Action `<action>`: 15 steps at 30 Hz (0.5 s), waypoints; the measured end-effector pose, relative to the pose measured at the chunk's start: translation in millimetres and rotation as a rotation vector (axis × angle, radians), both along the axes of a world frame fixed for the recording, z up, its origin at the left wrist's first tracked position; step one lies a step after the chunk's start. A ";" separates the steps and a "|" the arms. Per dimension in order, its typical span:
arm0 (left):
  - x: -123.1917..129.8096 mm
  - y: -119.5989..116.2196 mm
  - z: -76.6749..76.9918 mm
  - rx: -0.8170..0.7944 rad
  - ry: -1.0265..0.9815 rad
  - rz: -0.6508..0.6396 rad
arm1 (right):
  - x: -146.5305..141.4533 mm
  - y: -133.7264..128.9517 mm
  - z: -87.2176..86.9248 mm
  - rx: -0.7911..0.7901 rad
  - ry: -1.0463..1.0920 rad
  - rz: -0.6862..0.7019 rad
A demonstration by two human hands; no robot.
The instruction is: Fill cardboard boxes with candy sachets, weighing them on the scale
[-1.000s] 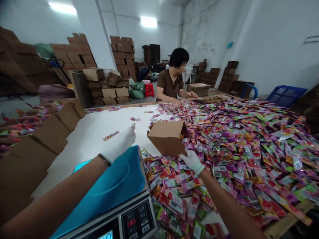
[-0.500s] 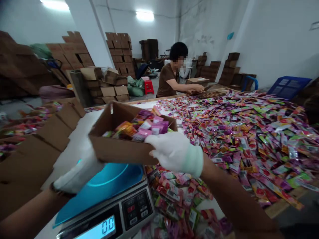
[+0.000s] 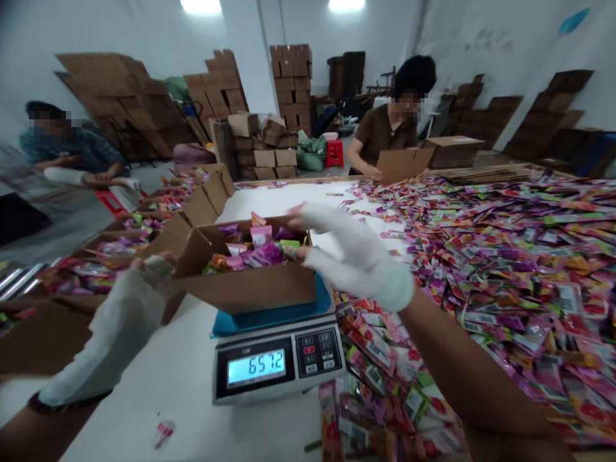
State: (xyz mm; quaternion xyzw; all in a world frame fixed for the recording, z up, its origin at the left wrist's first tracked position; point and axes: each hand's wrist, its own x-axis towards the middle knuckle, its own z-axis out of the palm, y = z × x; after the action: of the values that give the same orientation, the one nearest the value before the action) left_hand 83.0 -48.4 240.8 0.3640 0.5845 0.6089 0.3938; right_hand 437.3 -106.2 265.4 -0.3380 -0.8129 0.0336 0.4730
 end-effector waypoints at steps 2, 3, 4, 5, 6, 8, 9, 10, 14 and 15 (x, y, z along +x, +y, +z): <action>-6.5 3.1 4.8 0.015 -0.033 0.052 | 43.0 -11.1 -39.7 -0.146 0.049 -0.119; -10.4 2.8 7.5 0.046 -0.023 0.055 | 61.3 -16.5 -65.7 -0.258 -0.007 -0.185; -14.2 1.7 10.5 0.093 0.008 0.037 | 75.8 -21.8 -94.4 -0.379 -0.105 -0.261; -17.1 0.4 13.9 0.141 0.054 0.006 | 86.2 -27.0 -124.2 -0.529 -0.231 -0.362; -18.7 -0.8 17.7 0.178 0.098 -0.011 | 92.8 -31.6 -153.3 -0.691 -0.376 -0.460; -16.7 -1.5 26.4 0.248 0.175 -0.045 | 97.6 -36.0 -202.1 -0.949 -0.651 -0.606; -13.2 -0.8 31.1 0.276 0.203 -0.063 | 98.4 -34.7 -219.1 -1.014 -0.749 -0.663; -8.6 0.7 35.8 0.298 0.230 -0.074 | 99.8 -30.6 -230.6 -1.035 -0.809 -0.712; 12.5 9.6 50.7 0.303 0.302 -0.095 | 116.9 -0.1 -234.5 -1.016 -0.774 -0.760; 16.8 11.1 53.0 0.319 0.311 -0.103 | 122.1 6.5 -231.0 -1.021 -0.747 -0.743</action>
State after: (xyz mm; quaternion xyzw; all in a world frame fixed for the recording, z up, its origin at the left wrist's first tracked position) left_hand 99.8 -37.3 293.8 0.5405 0.5153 0.6093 0.2669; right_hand 559.4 -99.7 34.4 -0.7585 -0.6349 0.1284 -0.0718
